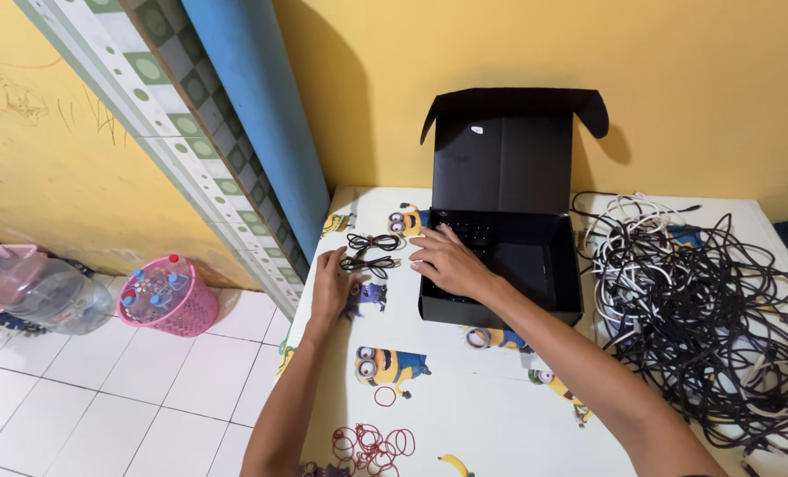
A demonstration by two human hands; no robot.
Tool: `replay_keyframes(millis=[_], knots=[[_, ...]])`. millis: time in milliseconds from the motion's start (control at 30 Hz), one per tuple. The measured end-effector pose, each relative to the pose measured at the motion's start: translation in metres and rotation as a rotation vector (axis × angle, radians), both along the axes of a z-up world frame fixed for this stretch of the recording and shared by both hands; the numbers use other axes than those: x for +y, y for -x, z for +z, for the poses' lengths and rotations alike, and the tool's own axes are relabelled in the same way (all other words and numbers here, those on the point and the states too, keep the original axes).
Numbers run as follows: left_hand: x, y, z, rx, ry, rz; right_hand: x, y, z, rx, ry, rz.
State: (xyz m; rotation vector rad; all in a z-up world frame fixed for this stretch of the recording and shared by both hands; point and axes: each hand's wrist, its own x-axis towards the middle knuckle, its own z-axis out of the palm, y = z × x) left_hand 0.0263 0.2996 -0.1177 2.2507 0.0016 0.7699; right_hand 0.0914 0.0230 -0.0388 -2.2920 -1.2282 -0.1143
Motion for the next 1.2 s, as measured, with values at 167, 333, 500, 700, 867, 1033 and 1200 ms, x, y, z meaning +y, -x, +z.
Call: replay_keyframes(millis=[167,333,500,700,867,1033,1200], knots=[[0.007,0.009,-0.004,0.038,-0.071,-0.064,-0.007,0.010,-0.002,-0.013,-0.019,-0.034],[0.007,0.003,-0.011,0.105,-0.053,-0.006,-0.005,0.010,-0.004,0.012,-0.002,-0.058],[0.004,-0.009,-0.015,0.110,0.254,0.032,0.002,0.007,-0.003,0.019,-0.003,-0.079],[-0.002,-0.011,-0.008,0.115,0.334,0.001,0.027,0.002,0.001,-0.050,0.000,-0.094],[-0.001,-0.014,-0.010,0.110,0.492,-0.110,0.052,-0.018,-0.004,0.044,0.054,-0.135],[0.010,-0.013,-0.016,0.128,0.695,-0.245,0.058,-0.034,-0.019,0.151,-0.082,-0.125],[0.002,-0.003,-0.011,0.355,0.882,-0.443,0.062,-0.040,-0.028,0.142,-0.193,-0.170]])
